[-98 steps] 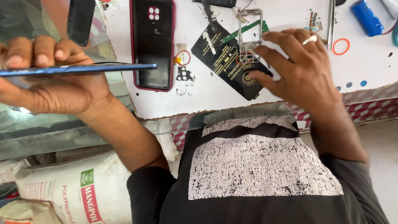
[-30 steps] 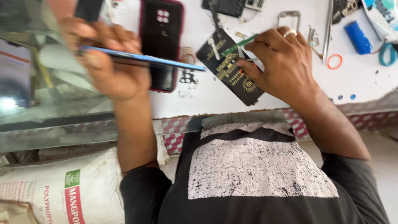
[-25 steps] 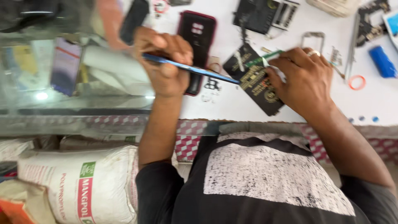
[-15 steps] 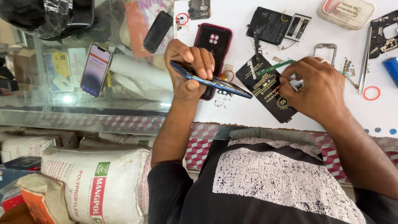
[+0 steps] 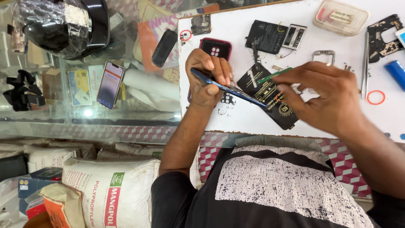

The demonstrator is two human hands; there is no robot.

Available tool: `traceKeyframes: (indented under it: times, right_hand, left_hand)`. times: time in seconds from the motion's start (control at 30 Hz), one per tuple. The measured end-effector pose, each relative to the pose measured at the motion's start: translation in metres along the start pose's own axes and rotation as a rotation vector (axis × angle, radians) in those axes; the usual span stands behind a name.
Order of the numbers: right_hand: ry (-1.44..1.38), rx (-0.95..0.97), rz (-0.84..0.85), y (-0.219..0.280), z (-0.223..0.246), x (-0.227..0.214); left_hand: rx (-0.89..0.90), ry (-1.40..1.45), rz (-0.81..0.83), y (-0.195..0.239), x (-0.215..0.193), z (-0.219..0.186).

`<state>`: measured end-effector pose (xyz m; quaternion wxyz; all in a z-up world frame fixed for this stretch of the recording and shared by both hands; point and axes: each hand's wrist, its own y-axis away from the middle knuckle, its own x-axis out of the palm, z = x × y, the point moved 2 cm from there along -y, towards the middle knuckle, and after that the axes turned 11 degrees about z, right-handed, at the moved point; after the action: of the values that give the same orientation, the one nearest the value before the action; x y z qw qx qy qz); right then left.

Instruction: The person disassembles a blue smartphone, removes the back cover and battery, and manipulates internal components on a workbench. They use a small metal tool to pry and adjust parts, then reassemble the phone and test the screen.

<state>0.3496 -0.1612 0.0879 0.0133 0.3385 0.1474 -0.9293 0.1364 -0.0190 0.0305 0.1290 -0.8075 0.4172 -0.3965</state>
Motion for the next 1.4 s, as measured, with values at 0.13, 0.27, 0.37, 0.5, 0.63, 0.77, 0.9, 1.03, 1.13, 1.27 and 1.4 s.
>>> traceKeyframes:
  times: [0.13, 0.27, 0.37, 0.5, 0.63, 0.77, 0.9, 1.03, 1.13, 1.27, 1.4]
  right_hand:
    - [-0.184, -0.109, -0.168, -0.011, 0.012, 0.023]
    - [-0.24, -0.074, -0.228, -0.011, 0.022, 0.037]
    - [-0.2, -0.065, -0.254, -0.012, 0.024, 0.04]
    - [-0.124, -0.135, -0.292, -0.012, 0.026, 0.041]
    - [-0.11, -0.131, -0.304, -0.011, 0.026, 0.044]
    - [-0.086, -0.145, -0.316, -0.011, 0.027, 0.044]
    - [-0.069, -0.124, -0.315, -0.011, 0.029, 0.045]
    - [-0.042, -0.128, -0.312, -0.01, 0.031, 0.045]
    - [-0.031, -0.136, -0.319, -0.009, 0.033, 0.046]
    - [0.016, -0.155, -0.337, -0.006, 0.038, 0.048]
    - [0.163, -0.225, -0.324, -0.004, 0.042, 0.047]
  left_hand:
    - [-0.008, -0.037, -0.01, -0.001, 0.007, 0.013]
    - [-0.033, -0.019, -0.013, 0.002, 0.01, 0.023]
    - [-0.05, -0.016, -0.027, 0.006, 0.008, 0.027]
    - [-0.041, -0.011, -0.025, 0.007, 0.005, 0.028]
    - [-0.048, -0.002, -0.026, 0.007, 0.003, 0.029]
    - [-0.045, -0.009, -0.014, 0.006, 0.004, 0.028]
    - [-0.044, 0.002, -0.014, 0.005, 0.004, 0.028]
    - [-0.049, -0.001, -0.001, 0.005, 0.005, 0.027]
    - [-0.04, 0.013, 0.045, 0.003, 0.004, 0.027]
    - [-0.041, 0.03, 0.081, 0.002, 0.002, 0.027]
    - [-0.038, 0.006, 0.097, 0.003, 0.002, 0.028]
